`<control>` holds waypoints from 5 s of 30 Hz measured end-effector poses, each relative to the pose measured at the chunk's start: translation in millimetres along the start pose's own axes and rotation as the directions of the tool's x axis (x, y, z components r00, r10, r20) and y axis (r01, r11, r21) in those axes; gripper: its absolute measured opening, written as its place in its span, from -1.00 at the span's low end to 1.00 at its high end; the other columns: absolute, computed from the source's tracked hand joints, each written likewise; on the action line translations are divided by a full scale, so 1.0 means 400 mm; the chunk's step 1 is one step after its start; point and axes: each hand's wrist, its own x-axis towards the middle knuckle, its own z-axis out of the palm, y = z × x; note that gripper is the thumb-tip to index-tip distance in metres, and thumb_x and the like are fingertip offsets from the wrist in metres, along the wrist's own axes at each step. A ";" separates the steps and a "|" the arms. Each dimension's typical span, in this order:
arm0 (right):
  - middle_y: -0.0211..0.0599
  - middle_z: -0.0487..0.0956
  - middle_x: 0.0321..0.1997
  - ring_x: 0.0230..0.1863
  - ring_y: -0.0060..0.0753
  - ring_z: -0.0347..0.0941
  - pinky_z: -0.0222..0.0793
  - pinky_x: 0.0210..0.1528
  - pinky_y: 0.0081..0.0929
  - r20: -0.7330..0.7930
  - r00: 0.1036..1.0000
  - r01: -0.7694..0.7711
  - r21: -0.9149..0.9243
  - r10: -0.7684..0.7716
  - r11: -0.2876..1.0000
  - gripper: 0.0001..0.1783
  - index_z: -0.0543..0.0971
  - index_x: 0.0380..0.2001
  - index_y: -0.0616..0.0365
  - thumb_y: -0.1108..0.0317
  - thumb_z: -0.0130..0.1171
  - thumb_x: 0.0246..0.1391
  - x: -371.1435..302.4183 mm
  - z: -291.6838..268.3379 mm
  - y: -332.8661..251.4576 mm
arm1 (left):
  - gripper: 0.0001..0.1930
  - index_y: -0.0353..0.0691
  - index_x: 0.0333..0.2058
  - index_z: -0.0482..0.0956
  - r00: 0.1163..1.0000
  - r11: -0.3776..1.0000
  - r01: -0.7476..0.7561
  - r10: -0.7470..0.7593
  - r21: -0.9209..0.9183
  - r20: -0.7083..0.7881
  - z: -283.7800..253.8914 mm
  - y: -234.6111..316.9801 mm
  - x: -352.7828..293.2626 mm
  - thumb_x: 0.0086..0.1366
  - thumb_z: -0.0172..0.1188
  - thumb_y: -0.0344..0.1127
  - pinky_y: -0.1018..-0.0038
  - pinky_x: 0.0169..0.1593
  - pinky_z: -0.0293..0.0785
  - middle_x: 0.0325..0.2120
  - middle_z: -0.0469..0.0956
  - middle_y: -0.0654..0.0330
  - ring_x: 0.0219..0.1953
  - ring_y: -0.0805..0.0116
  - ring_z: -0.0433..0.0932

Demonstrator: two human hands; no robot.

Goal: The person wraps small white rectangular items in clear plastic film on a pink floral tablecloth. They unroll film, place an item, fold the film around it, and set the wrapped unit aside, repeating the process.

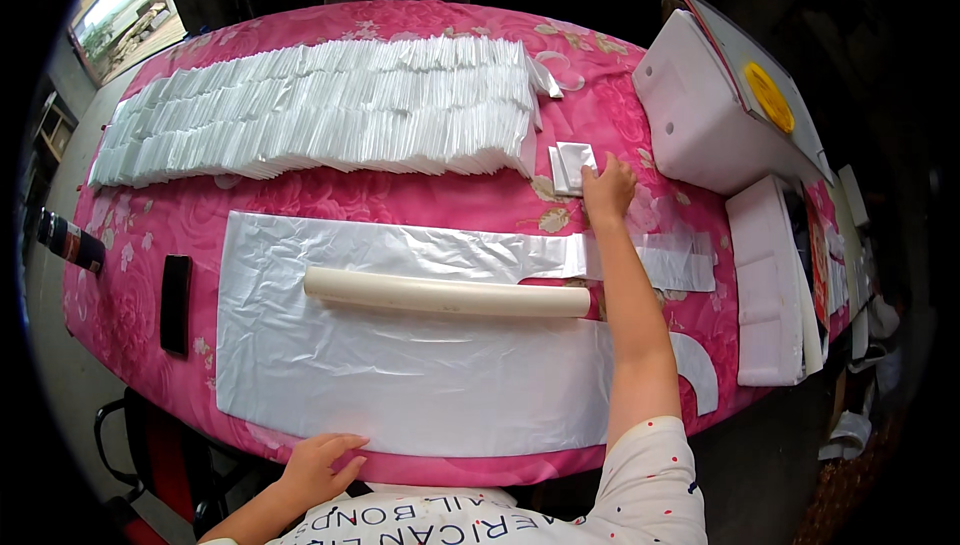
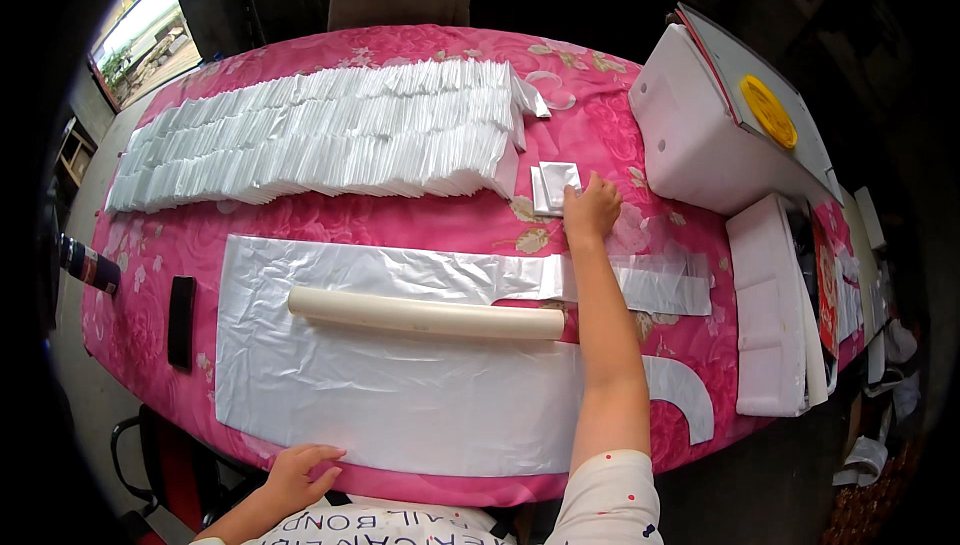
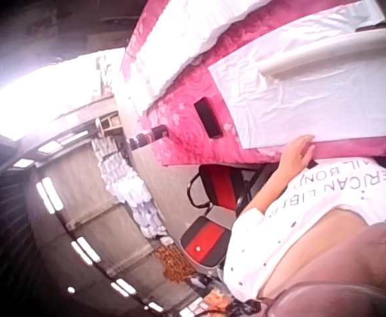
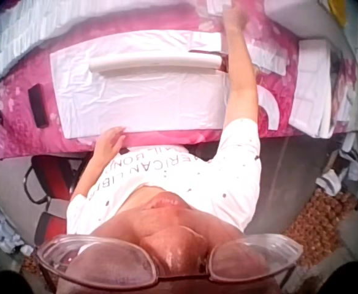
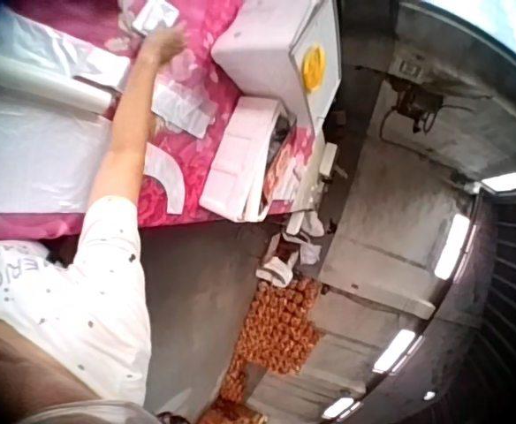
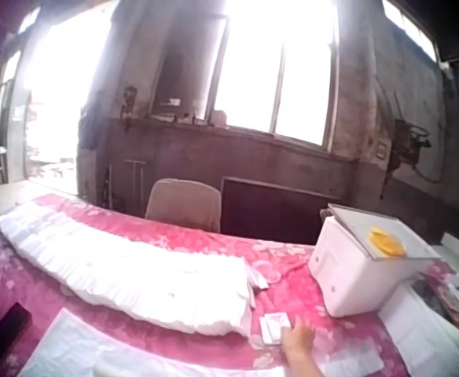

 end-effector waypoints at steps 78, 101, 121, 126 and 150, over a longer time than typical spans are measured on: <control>-0.26 0.51 -0.44 -0.42 -0.22 0.45 0.38 -0.40 -0.39 0.525 0.694 0.132 0.580 -0.493 0.804 -0.76 0.53 -0.37 0.15 0.37 0.28 -0.18 -0.725 -0.709 -0.129 | -0.88 -0.31 -0.34 0.53 0.850 0.698 0.520 -0.371 -0.492 0.373 -0.144 -0.091 0.173 0.17 0.16 -0.39 0.58 -0.31 0.49 -0.39 0.57 0.18 -0.40 0.47 0.56; -0.49 0.45 -0.52 -0.54 -0.70 0.34 0.31 -0.47 -0.69 0.764 0.641 -0.726 0.634 -0.070 0.265 -0.92 0.46 -0.35 0.19 0.42 0.10 0.11 -0.601 -0.562 -0.022 | -0.85 -0.23 -0.47 0.45 0.894 0.640 0.448 -0.314 -0.624 0.320 -0.059 -0.049 0.149 0.11 0.27 -0.41 0.68 -0.42 0.41 -0.57 0.47 0.33 -0.53 0.63 0.44; -0.18 0.54 -0.61 -0.54 -0.17 0.51 0.40 -0.46 -0.31 0.940 0.325 -0.140 0.152 -0.100 0.978 -0.43 0.56 -0.48 0.22 -0.17 0.19 -0.17 -0.780 -0.709 -0.147 | -0.83 -0.31 -0.40 0.47 0.925 0.917 0.381 -0.378 0.114 -0.046 -0.222 -0.236 0.142 0.06 0.25 -0.39 0.61 -0.41 0.33 -0.57 0.47 0.29 -0.52 0.58 0.42; -0.09 0.56 -0.57 -0.49 -0.09 0.52 0.41 -0.41 -0.26 0.959 0.270 -0.323 0.172 -0.084 0.931 -0.47 0.57 -0.44 0.24 -0.11 0.18 -0.14 -0.787 -0.693 -0.139 | -0.78 -0.25 -0.29 0.47 0.937 0.779 0.181 0.049 0.600 -0.347 -0.213 -0.195 0.120 0.02 0.19 -0.48 0.38 -0.23 0.41 -0.30 0.51 0.14 -0.30 0.23 0.50; -0.07 0.55 -0.58 -0.53 -0.17 0.51 0.38 -0.43 -0.36 0.901 0.390 -0.277 0.310 -0.189 0.909 -0.37 0.56 -0.51 0.37 -0.15 0.10 -0.03 -0.560 -0.569 -0.174 | -0.40 -0.51 0.16 0.08 0.910 0.786 -0.396 0.404 0.475 0.090 0.257 0.066 0.268 0.21 -0.16 -0.24 0.21 0.32 -0.17 0.23 0.01 -0.15 0.31 0.01 -0.06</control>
